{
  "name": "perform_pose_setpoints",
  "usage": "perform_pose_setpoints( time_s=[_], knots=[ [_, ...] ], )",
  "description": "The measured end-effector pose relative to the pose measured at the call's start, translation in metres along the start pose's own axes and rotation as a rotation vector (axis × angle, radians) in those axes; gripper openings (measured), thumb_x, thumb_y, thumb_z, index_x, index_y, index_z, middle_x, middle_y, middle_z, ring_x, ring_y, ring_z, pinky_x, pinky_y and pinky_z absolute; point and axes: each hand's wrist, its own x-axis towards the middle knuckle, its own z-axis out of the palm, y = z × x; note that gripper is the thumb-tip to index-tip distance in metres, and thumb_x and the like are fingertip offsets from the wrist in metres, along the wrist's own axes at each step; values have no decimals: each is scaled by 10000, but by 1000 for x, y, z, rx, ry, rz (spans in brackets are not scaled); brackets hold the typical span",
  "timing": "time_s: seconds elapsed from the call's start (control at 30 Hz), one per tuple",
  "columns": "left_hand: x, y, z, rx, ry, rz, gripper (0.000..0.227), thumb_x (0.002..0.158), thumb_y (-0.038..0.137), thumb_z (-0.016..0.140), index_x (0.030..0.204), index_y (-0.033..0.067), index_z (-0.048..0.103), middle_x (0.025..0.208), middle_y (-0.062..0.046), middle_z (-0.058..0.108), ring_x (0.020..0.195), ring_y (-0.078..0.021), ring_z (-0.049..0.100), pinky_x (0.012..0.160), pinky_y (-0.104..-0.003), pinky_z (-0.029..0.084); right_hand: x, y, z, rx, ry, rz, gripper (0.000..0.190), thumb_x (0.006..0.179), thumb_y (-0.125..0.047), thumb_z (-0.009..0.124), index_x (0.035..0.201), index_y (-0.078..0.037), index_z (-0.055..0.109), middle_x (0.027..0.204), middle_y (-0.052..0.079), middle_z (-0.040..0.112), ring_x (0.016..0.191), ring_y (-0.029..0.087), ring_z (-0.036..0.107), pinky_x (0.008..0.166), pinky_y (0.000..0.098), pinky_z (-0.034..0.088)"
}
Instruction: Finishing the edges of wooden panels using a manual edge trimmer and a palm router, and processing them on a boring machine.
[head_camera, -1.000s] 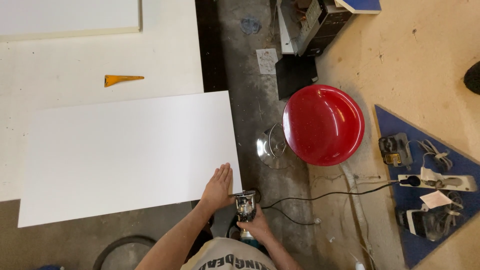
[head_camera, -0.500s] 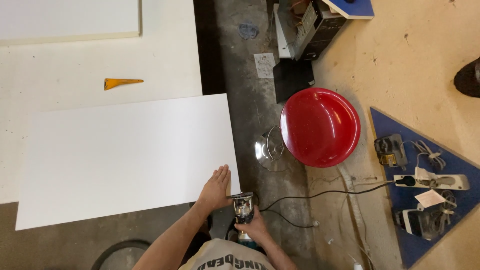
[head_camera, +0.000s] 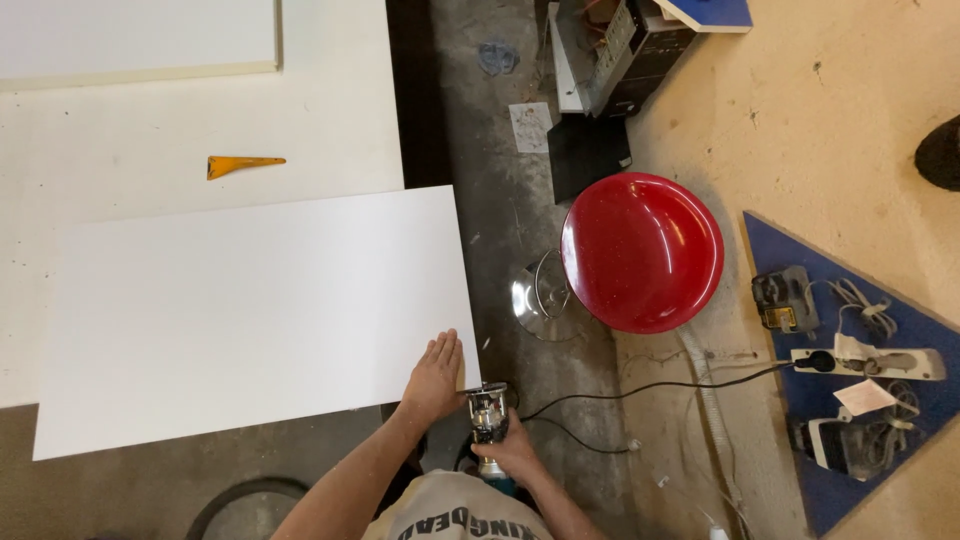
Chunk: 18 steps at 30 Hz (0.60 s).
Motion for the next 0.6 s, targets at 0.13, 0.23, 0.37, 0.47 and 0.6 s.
perform_pose_setpoints(
  time_s=[0.13, 0.23, 0.37, 0.47, 0.6],
  knots=[
    [1, -2, 16, 55, 42, 15, 1197, 805, 629, 777, 1590, -69, 203, 1690, -259, 133, 1558, -387, 151, 1277, -477, 124, -1, -3, 0, -34, -9, 17, 954, 659, -264, 906, 1492, -205, 446, 1369, 35, 667, 1240, 181, 624, 1031, 301, 499],
    [0, -2, 16, 102, 83, 21, 1172, 773, 597, 785, 1579, -66, 252, 1680, -270, 179, 1552, -397, 188, 1271, -490, 152, 7, 3, 3, -93, 7, 18, 994, 631, -287, 922, 1500, -224, 445, 1398, 23, 665, 1253, 184, 632, 1014, 304, 511],
    [0, -4, 21, 90, 63, 34, 1193, 773, 561, 796, 1588, -74, 199, 1686, -274, 127, 1558, -405, 145, 1276, -496, 128, 4, -1, 5, -84, 17, 19, 922, 629, -268, 920, 1442, -218, 489, 1327, 22, 706, 1194, 181, 658, 980, 291, 518],
    [3, -3, 14, 126, 27, 30, 1210, 796, 624, 764, 1593, -70, 174, 1690, -274, 102, 1562, -403, 121, 1278, -496, 105, 6, -2, 6, -89, 22, 8, 933, 637, -282, 915, 1457, -217, 474, 1334, 22, 702, 1201, 178, 655, 991, 287, 515],
    [-1, -3, 20, 256, 39, 52, 1168, 833, 693, 653, 1594, -63, 188, 1685, -279, 127, 1558, -407, 150, 1276, -504, 119, 6, 4, 8, -68, 27, 31, 970, 636, -307, 907, 1487, -216, 453, 1328, 21, 695, 1201, 170, 647, 994, 283, 522]
  ],
)
